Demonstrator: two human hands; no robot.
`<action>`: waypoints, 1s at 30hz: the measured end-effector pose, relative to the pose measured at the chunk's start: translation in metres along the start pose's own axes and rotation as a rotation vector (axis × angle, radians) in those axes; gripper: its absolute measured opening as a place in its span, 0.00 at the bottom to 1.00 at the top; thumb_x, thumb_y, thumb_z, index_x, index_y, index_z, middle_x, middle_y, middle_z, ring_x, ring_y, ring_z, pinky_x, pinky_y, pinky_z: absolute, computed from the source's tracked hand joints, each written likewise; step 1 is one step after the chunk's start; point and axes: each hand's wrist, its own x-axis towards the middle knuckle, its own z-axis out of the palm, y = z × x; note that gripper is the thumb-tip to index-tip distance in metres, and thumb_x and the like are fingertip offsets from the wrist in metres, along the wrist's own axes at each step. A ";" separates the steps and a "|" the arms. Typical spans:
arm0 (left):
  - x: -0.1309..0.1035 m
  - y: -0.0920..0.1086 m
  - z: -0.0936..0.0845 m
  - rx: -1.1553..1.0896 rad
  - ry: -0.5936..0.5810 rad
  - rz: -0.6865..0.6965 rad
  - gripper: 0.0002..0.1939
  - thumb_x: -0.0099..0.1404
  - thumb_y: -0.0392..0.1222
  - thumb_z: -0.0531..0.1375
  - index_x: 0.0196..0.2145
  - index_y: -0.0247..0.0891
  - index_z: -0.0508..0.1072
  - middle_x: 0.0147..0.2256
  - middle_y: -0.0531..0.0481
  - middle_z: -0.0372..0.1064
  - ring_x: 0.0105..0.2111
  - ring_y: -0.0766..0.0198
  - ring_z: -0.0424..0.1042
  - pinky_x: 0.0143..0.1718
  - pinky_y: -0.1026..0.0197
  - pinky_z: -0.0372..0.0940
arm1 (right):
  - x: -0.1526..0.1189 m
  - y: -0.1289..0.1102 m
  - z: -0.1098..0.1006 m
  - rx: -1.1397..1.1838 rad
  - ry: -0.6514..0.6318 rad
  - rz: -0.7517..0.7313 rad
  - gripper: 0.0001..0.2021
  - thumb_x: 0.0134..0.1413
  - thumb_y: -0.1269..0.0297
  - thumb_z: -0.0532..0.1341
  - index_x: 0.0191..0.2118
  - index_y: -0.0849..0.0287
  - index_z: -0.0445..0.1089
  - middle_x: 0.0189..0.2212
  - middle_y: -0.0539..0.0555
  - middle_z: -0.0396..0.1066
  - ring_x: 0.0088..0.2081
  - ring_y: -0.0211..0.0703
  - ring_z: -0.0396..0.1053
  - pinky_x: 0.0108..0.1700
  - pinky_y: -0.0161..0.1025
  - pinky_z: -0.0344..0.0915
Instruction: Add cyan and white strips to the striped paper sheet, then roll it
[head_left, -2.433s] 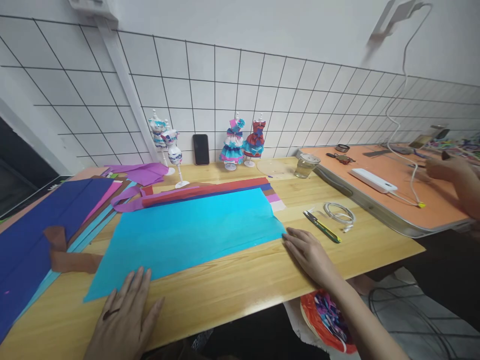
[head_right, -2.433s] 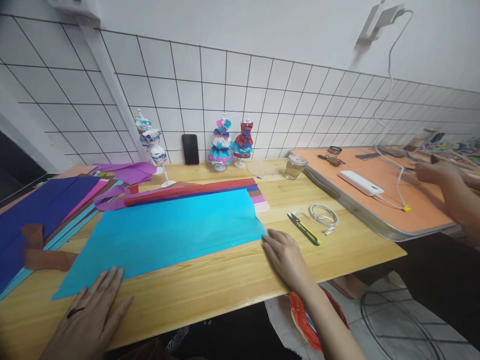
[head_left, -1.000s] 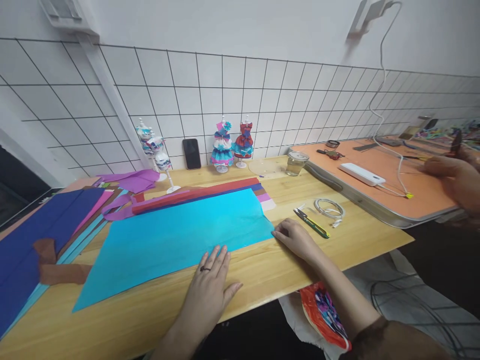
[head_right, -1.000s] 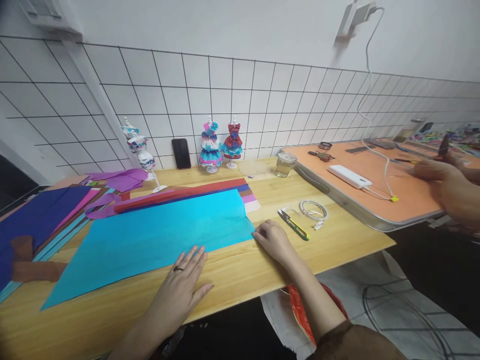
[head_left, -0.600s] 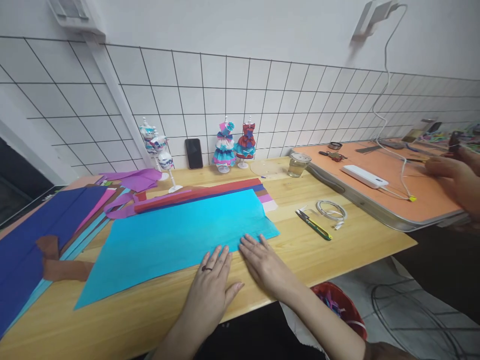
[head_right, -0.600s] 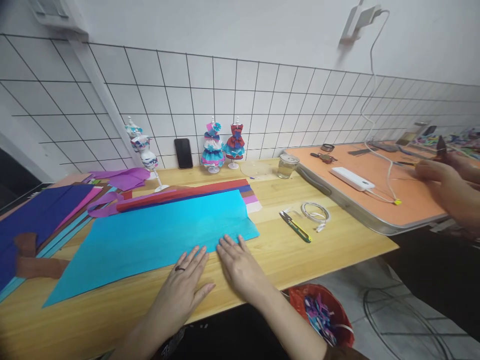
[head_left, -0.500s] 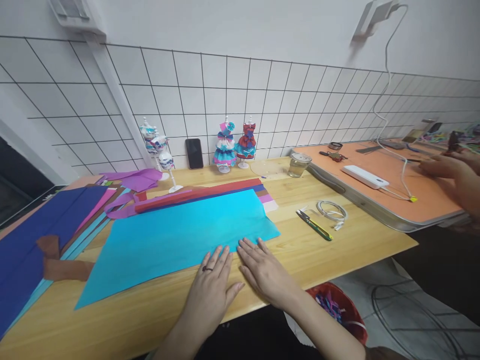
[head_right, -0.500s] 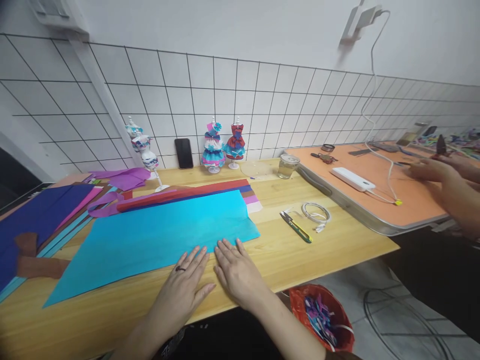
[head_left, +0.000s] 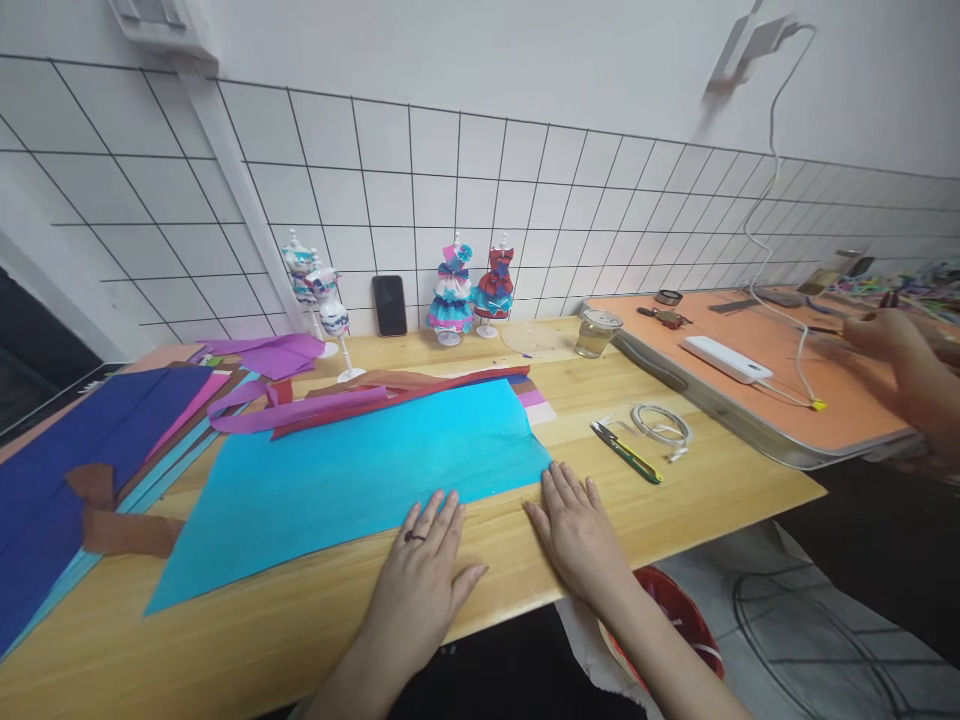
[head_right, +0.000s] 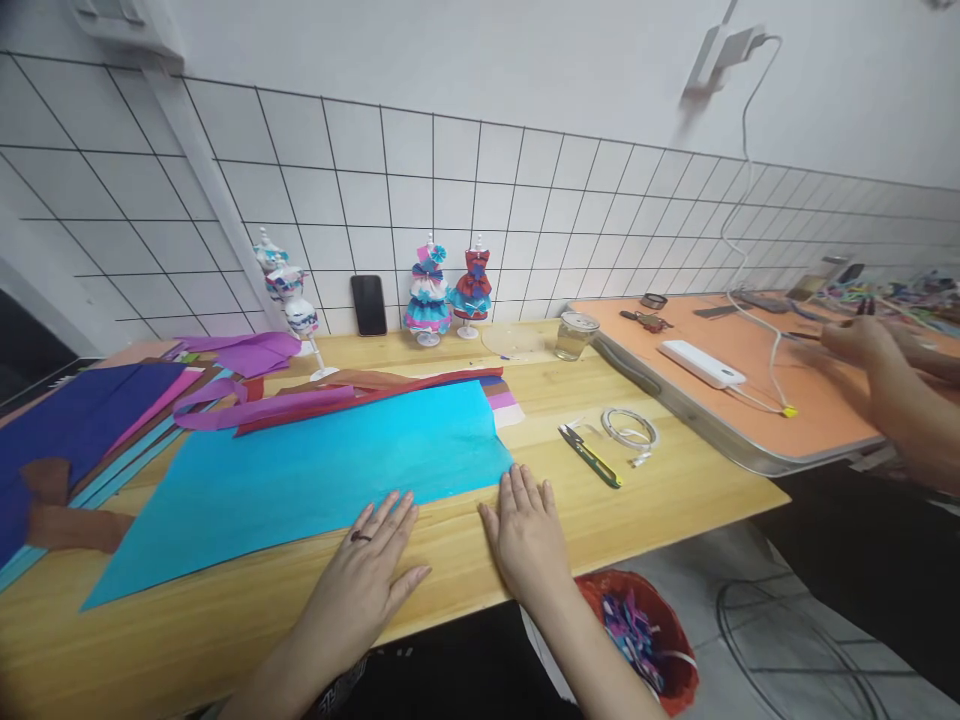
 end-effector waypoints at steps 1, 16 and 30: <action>0.000 0.000 0.001 -0.008 0.008 -0.001 0.29 0.65 0.55 0.44 0.57 0.33 0.57 0.58 0.45 0.52 0.58 0.53 0.51 0.55 0.48 0.55 | 0.000 -0.008 -0.001 0.013 0.008 -0.026 0.25 0.59 0.58 0.47 0.55 0.72 0.60 0.57 0.67 0.54 0.59 0.56 0.48 0.58 0.57 0.44; -0.014 -0.015 -0.007 -0.022 -0.026 -0.062 0.30 0.65 0.54 0.45 0.59 0.33 0.52 0.58 0.43 0.51 0.58 0.55 0.50 0.56 0.48 0.53 | -0.007 -0.001 0.004 -0.011 -0.045 -0.028 0.25 0.60 0.58 0.42 0.56 0.68 0.58 0.57 0.63 0.55 0.59 0.52 0.50 0.57 0.55 0.47; -0.124 -0.093 -0.041 0.109 -0.078 -0.370 0.29 0.65 0.53 0.45 0.59 0.35 0.51 0.59 0.42 0.49 0.59 0.56 0.48 0.56 0.49 0.51 | -0.018 0.025 0.038 -0.083 0.061 -0.199 0.27 0.56 0.56 0.39 0.50 0.64 0.66 0.56 0.63 0.56 0.59 0.57 0.47 0.53 0.60 0.49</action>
